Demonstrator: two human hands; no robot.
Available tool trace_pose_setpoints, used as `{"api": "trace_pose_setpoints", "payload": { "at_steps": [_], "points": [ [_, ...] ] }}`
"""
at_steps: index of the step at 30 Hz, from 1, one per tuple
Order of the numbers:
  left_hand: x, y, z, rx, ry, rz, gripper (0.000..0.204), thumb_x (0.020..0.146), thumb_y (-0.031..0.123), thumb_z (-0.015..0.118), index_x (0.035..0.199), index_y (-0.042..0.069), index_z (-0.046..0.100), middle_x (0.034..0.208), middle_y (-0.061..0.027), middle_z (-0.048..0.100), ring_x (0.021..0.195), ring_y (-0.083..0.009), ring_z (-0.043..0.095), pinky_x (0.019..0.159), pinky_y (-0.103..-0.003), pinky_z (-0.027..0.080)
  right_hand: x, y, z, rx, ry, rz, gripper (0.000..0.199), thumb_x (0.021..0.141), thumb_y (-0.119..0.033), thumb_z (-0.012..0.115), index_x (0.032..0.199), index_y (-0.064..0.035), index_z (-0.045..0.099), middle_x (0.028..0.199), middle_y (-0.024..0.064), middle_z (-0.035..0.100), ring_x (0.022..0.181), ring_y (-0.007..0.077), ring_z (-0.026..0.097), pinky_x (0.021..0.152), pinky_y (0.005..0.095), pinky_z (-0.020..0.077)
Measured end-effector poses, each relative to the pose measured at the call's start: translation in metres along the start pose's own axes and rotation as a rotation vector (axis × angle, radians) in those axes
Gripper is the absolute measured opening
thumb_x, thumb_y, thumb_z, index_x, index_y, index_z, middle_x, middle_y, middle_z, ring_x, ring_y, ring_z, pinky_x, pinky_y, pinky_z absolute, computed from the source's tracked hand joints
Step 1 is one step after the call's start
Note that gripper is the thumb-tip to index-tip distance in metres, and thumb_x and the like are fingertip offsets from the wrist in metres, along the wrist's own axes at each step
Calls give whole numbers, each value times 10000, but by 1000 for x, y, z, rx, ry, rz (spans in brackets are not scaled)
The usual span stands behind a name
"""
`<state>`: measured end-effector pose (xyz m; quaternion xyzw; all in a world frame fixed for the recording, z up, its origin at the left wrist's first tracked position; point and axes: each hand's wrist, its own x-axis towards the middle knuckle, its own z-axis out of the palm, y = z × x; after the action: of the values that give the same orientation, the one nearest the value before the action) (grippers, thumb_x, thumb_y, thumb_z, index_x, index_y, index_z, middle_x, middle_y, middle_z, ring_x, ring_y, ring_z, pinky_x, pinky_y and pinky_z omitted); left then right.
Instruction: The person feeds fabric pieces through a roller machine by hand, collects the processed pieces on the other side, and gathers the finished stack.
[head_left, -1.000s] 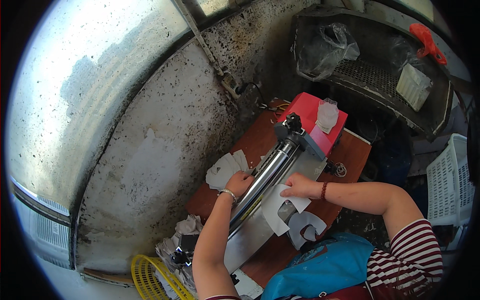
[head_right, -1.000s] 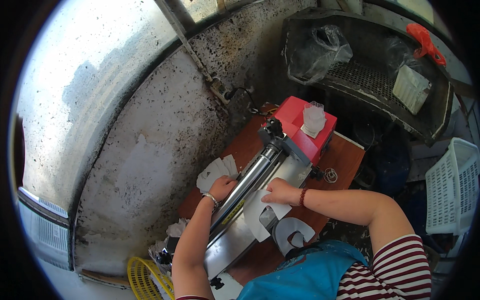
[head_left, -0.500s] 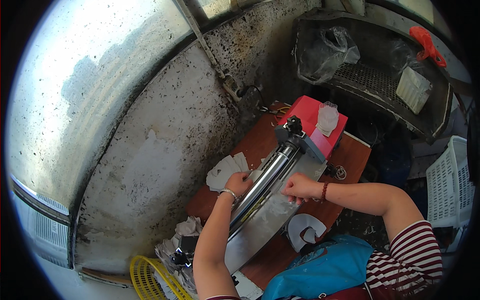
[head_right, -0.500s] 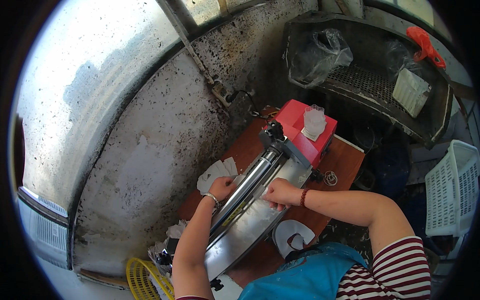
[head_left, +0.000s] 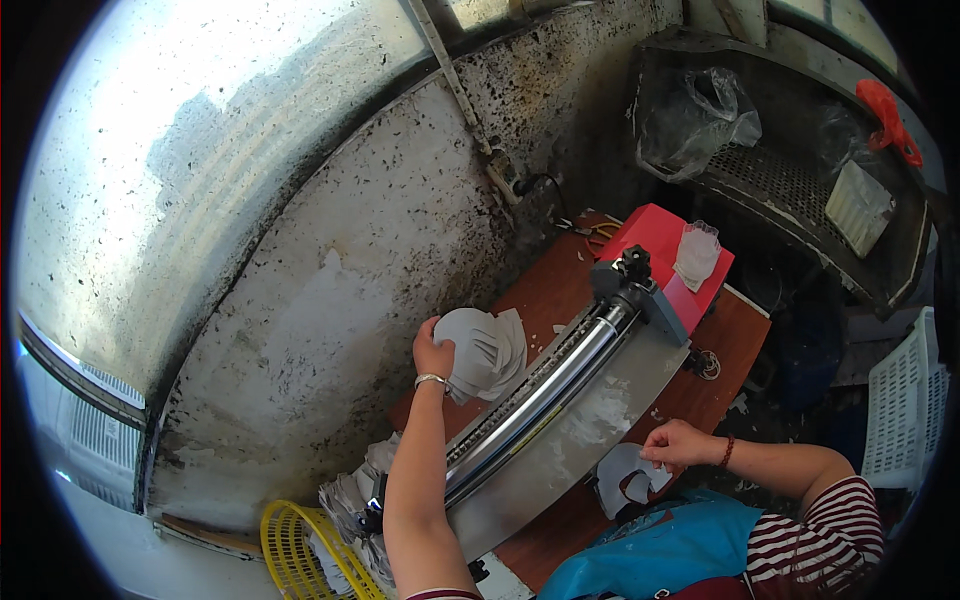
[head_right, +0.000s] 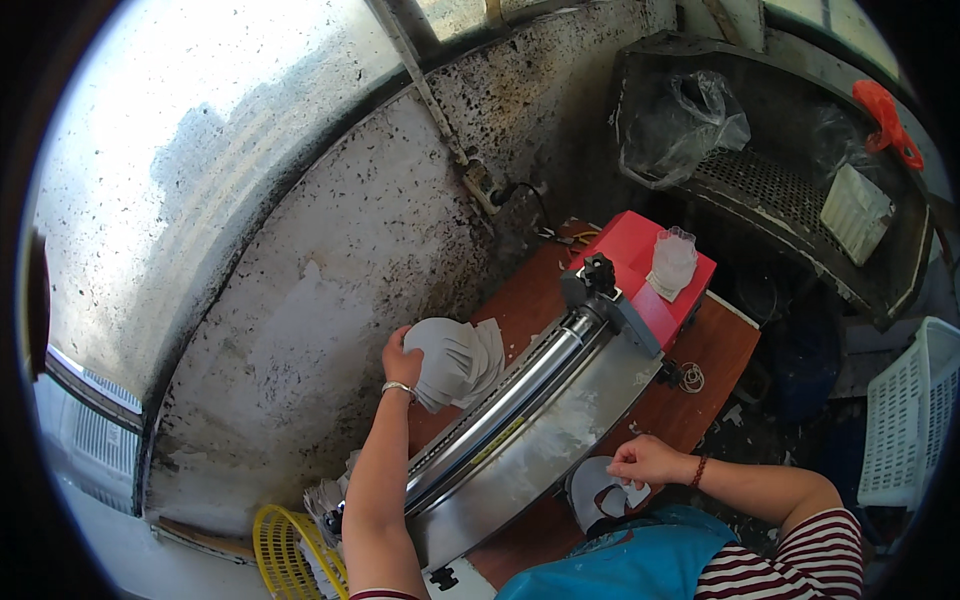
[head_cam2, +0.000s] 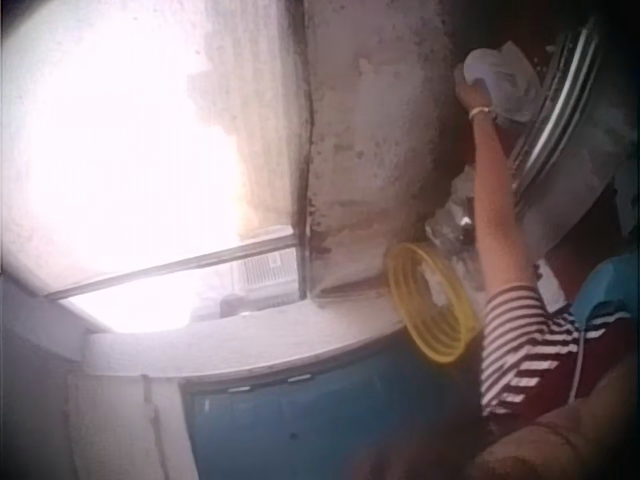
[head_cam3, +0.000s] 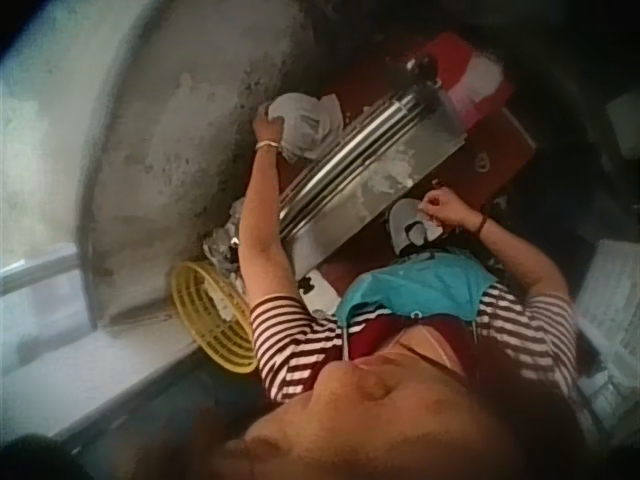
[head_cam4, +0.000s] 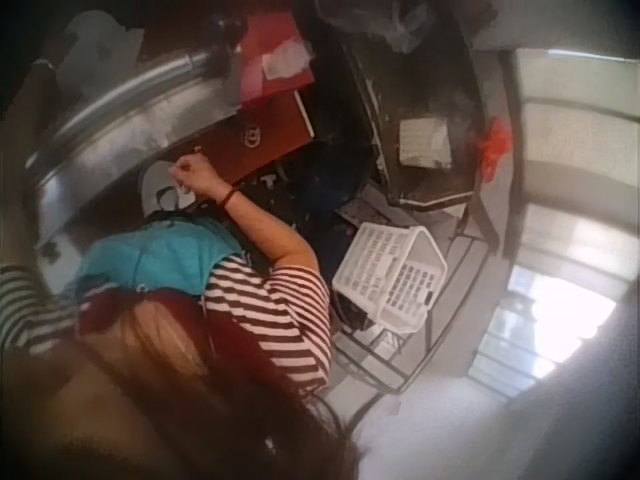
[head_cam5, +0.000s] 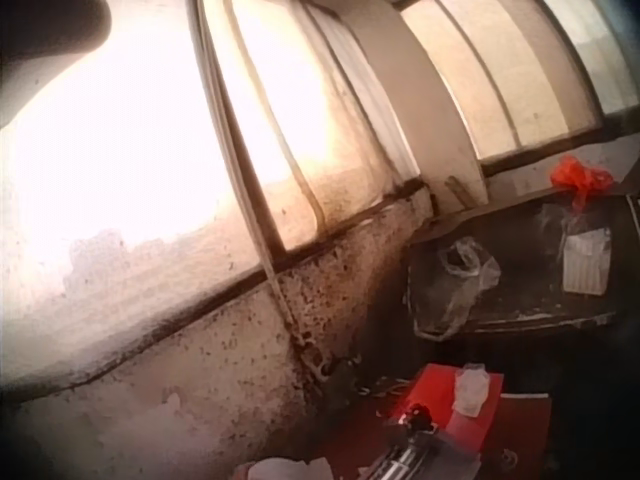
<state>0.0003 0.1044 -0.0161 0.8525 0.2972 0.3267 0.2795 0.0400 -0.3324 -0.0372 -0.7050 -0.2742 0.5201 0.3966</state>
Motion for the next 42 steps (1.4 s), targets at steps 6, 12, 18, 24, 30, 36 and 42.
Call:
{"api": "trace_pose_setpoints", "payload": {
  "at_steps": [6,12,18,24,30,36,42],
  "points": [
    [3,-1,7,47,-221,-139,325,672,46,590,996,58,613,964,-138,629,902,-281,600,799,-342,458,19,80,35,-760,326,-143,412,747,-364,589,1016,-52,592,913,171,568,841,311,575,709,413,476],
    [-26,-21,21,291,-888,-158,365,708,129,608,1064,49,593,1112,-140,575,1047,-263,538,887,-353,426,32,102,56,-835,356,-81,442,725,-338,615,1077,-75,566,976,185,520,919,338,532,796,427,425],
    [-31,3,15,220,-856,-89,351,734,161,588,1063,40,593,1036,-130,612,968,-241,565,838,-332,437,32,102,58,-784,469,-173,320,706,-237,634,958,-53,562,976,170,519,949,336,509,808,432,405],
    [-43,55,-4,33,-805,24,300,754,96,543,1043,21,581,985,-122,620,912,-219,583,838,-317,437,30,91,62,-424,364,-364,251,771,-176,561,986,-46,551,901,173,563,881,348,535,753,406,447],
    [-63,57,5,-62,-800,67,298,749,100,537,1032,15,579,957,-120,624,855,-197,586,782,-310,458,21,73,49,-347,245,-302,235,803,-158,543,996,-27,577,906,177,600,793,353,576,699,380,466],
    [-72,80,-1,-117,-838,-63,270,783,54,506,1039,7,576,975,-93,621,913,-157,575,819,-280,447,-23,-9,23,-122,-119,-624,219,840,-192,562,959,-11,601,850,92,624,742,211,597,654,315,469],
    [-77,76,7,-164,-849,-19,269,808,88,494,1050,-3,569,970,-97,626,842,-139,588,760,-256,465,-2,-48,0,295,53,-225,250,856,-224,566,900,17,615,730,13,615,639,76,550,589,248,464]
  ]
}}
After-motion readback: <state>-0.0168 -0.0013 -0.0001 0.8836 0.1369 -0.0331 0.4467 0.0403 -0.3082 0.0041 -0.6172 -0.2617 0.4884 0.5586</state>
